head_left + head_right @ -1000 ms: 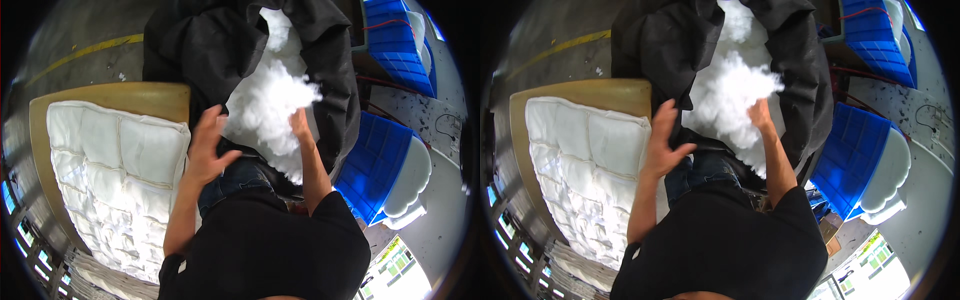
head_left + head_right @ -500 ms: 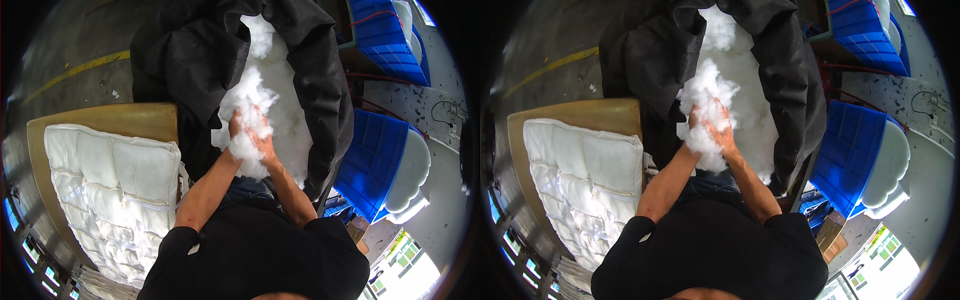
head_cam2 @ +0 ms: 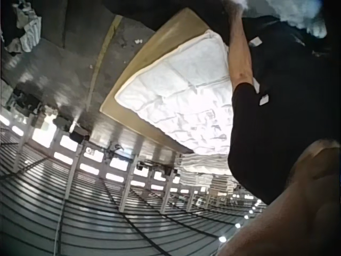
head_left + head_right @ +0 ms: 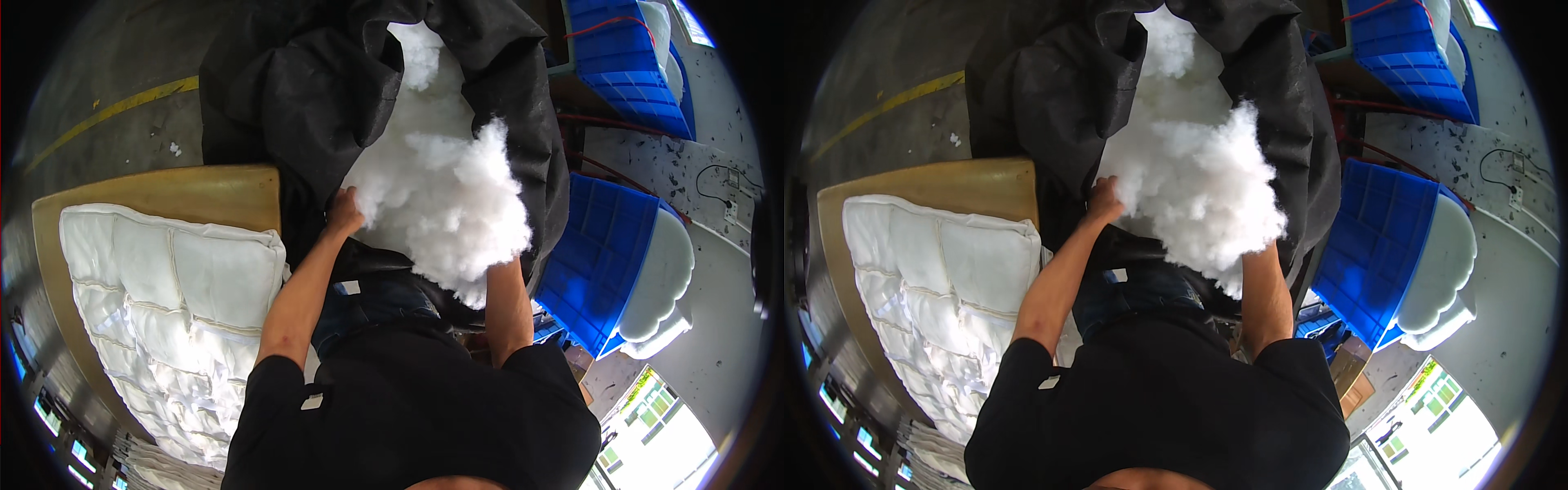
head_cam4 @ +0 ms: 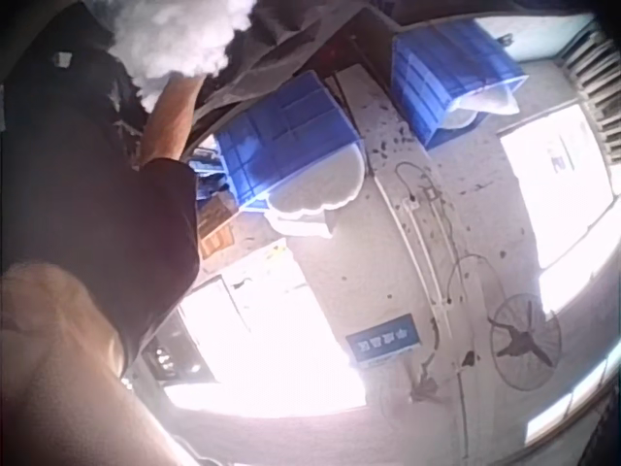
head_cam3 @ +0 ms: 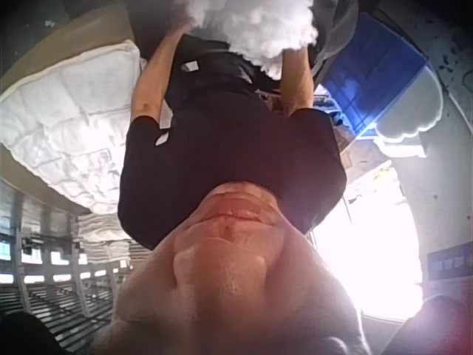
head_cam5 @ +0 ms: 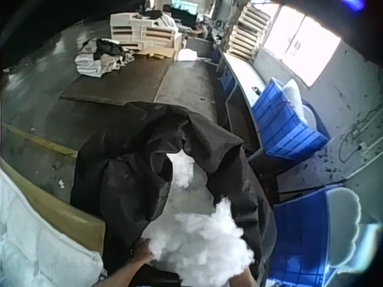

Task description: Stuffing white fiber material into the pockets of a white quilted fabric panel.

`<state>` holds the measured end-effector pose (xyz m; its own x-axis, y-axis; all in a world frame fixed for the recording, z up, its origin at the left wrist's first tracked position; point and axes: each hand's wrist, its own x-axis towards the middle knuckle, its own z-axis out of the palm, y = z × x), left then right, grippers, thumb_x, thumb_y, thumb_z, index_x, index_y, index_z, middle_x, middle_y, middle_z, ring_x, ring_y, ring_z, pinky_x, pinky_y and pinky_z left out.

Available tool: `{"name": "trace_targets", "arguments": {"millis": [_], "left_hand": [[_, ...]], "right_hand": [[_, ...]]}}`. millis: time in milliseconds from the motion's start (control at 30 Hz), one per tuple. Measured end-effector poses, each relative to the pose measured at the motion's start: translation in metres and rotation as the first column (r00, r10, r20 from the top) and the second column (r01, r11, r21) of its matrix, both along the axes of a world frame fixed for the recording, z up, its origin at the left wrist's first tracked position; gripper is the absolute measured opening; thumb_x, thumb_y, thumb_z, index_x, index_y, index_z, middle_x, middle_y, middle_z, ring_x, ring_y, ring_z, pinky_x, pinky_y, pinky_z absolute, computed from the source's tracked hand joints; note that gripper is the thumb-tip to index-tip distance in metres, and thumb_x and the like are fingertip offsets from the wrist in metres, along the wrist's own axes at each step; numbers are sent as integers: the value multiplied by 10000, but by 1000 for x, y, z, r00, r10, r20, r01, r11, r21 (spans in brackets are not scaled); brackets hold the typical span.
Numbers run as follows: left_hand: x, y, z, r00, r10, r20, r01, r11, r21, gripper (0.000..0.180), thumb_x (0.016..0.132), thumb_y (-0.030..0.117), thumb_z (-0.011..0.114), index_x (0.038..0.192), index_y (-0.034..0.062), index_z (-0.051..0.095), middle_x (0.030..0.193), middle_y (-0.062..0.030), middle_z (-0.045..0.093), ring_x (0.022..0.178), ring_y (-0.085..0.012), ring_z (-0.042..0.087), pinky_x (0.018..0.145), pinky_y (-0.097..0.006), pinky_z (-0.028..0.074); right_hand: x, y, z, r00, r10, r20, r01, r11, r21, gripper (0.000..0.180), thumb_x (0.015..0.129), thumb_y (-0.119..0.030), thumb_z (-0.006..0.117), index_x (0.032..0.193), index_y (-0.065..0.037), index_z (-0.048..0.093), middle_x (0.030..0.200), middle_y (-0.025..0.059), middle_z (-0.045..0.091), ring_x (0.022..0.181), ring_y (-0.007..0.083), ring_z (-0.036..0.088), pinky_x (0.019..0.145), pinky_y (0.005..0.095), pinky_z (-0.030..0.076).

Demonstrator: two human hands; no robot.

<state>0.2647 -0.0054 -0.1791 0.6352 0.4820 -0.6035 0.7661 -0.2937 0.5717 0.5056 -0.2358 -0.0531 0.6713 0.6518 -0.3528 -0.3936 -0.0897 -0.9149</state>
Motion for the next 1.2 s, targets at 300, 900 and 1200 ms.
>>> {"name": "trace_targets", "arguments": {"millis": [300,900,1200], "left_hand": [[44,-67,146,568,621,540,-90,699,-709,742,756,42,801,1427,21,485,1442,-163,482,1337,-264,450,1047,-381,449],[7,-23,0,586,800,130,-539,505,-674,667,827,187,713,1411,-24,470,1395,-215,554,1304,-357,529,1058,-415,431],[11,-22,164,428,731,531,-218,654,-725,634,929,176,656,1500,41,419,1504,-133,467,1379,-254,464,1099,-379,412]], "right_hand": [[-49,71,-4,986,-74,149,64,995,72,629,887,-209,713,1403,25,441,1283,165,592,1119,279,603,966,424,504],[-46,-33,47,959,-174,222,182,983,-17,658,917,-226,685,1446,13,375,1350,181,549,1181,302,577,998,455,493],[-48,-51,48,945,-154,287,188,978,-95,673,932,-235,672,1467,7,343,1384,190,527,1212,313,564,1014,471,488]]}}
